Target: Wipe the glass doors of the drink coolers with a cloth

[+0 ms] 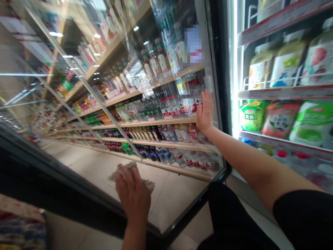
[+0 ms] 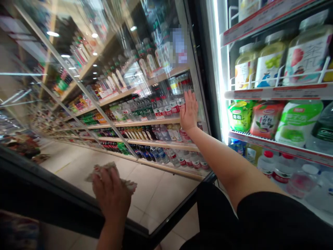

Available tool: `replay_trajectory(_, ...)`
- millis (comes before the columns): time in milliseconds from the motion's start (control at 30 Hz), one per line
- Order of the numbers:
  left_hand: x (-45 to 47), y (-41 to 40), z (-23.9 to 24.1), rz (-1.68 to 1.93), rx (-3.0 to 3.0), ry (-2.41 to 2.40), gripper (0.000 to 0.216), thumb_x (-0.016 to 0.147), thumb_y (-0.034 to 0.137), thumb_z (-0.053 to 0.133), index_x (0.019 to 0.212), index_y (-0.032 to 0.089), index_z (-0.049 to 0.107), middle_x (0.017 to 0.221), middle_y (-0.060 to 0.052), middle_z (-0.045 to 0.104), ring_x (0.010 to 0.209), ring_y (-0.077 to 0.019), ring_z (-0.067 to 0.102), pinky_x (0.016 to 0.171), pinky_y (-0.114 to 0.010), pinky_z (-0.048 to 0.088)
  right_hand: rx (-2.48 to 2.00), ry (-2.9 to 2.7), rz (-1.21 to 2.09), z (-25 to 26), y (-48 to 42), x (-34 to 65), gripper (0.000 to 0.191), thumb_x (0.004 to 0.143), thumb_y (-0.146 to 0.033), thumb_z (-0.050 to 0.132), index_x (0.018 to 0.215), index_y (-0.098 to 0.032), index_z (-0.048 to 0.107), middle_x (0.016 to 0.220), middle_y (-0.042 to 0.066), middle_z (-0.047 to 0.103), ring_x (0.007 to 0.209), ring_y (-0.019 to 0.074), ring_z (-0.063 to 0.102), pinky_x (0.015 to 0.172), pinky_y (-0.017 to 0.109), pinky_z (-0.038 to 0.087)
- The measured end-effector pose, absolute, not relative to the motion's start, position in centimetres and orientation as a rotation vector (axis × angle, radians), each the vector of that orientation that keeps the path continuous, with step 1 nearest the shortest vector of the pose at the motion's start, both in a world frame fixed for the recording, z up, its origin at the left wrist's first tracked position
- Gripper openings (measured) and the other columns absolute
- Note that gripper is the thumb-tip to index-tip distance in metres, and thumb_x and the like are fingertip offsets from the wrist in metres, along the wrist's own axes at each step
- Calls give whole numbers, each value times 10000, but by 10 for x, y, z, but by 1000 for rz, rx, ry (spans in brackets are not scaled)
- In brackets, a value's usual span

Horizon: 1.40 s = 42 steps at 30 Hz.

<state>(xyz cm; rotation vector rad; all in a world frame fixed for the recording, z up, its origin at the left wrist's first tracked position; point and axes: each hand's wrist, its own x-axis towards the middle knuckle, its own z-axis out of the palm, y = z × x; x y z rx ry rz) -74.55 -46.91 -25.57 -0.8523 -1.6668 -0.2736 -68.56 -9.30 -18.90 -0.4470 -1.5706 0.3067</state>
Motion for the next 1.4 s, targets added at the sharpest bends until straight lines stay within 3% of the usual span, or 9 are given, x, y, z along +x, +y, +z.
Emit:
replay_trajectory(200, -749, -483, -256, -279, -802, -1710, 801, 872, 143, 517, 1582, 210, 154, 1602, -198, 262, 1503, -384, 175, 1183, -656, 276, -438, -1566, 294, -190, -92, -685, 581, 996, -340, 151, 1562, -212, 189, 1639, 85, 251, 1547, 206, 119, 1239, 527, 215)
replay_trajectory(333, -743, -470, -270, -258, -784, -1709, 833, 845, 123, 534, 1577, 142, 138, 1584, -240, 270, 1502, -413, 142, 1169, -681, 265, -433, -1574, 289, -191, -91, -685, 581, 999, -339, 148, 1564, -210, 187, 1640, 83, 245, 1548, 199, 115, 1238, 524, 221)
replay_trajectory(467, -730, -443, -298, -207, -1070, -1806, 806, 842, 81, 490, 1574, 183, 169, 1516, -153, 441, 1491, -315, 240, 1247, -538, 221, -425, -1571, 272, -191, -90, -685, 587, 997, -333, 160, 1570, -208, 174, 1639, 82, 249, 1547, 202, 118, 1238, 523, 223)
replay_trajectory(533, -728, -433, -295, -184, -1089, -1813, 772, 860, 86, 460, 1572, 210, 188, 1509, -117, 459, 1484, -276, 264, 1265, -494, 184, -425, -1563, 265, -192, -90, -686, 584, 997, -334, 162, 1568, -210, 179, 1635, 85, 259, 1545, 203, 126, 1238, 523, 225)
replay_trajectory(733, -730, -414, -269, -212, -944, -1722, 778, 868, 171, 513, 1570, 127, 178, 1556, -186, 347, 1507, -333, 145, 1243, -556, 194, -430, -1557, 246, -192, -90, -687, 572, 1009, -351, 147, 1566, -225, 174, 1630, 90, 265, 1546, 206, 130, 1225, 530, 249)
replay_trajectory(933, -722, -380, -260, -76, -1227, -1683, 732, 866, 84, 430, 1564, 136, 215, 1545, -95, 397, 1504, -236, 194, 1282, -421, 114, -411, -1544, 285, -193, -92, -687, 574, 1001, -339, 166, 1560, -211, 197, 1634, 98, 263, 1544, 208, 136, 1231, 537, 227)
replay_trajectory(1133, -717, -346, -240, -166, -1136, -1639, 644, 922, 97, 381, 1553, 132, 257, 1566, -102, 341, 1509, -265, 166, 1277, -473, 116, -383, -1539, 281, -194, -90, -687, 571, 1005, -338, 179, 1563, -218, 196, 1635, 95, 265, 1544, 202, 134, 1238, 522, 217)
replay_trajectory(1300, -714, -314, -246, -11, -1381, -1557, 565, 939, 122, 372, 1504, 108, 367, 1600, -60, 281, 1510, -219, 191, 1280, -390, 161, -377, -1518, 257, -195, -90, -689, 562, 1020, -355, 174, 1560, -204, 210, 1626, 109, 283, 1543, 210, 144, 1231, 526, 235)
replay_trajectory(1400, -714, -298, -217, -50, -1356, -1550, 582, 947, 124, 371, 1526, 119, 315, 1609, -67, 252, 1520, -214, 147, 1278, -424, 162, -375, -1509, 238, -196, -88, -689, 559, 1021, -349, 178, 1564, -217, 194, 1629, 99, 278, 1540, 212, 157, 1228, 529, 242)
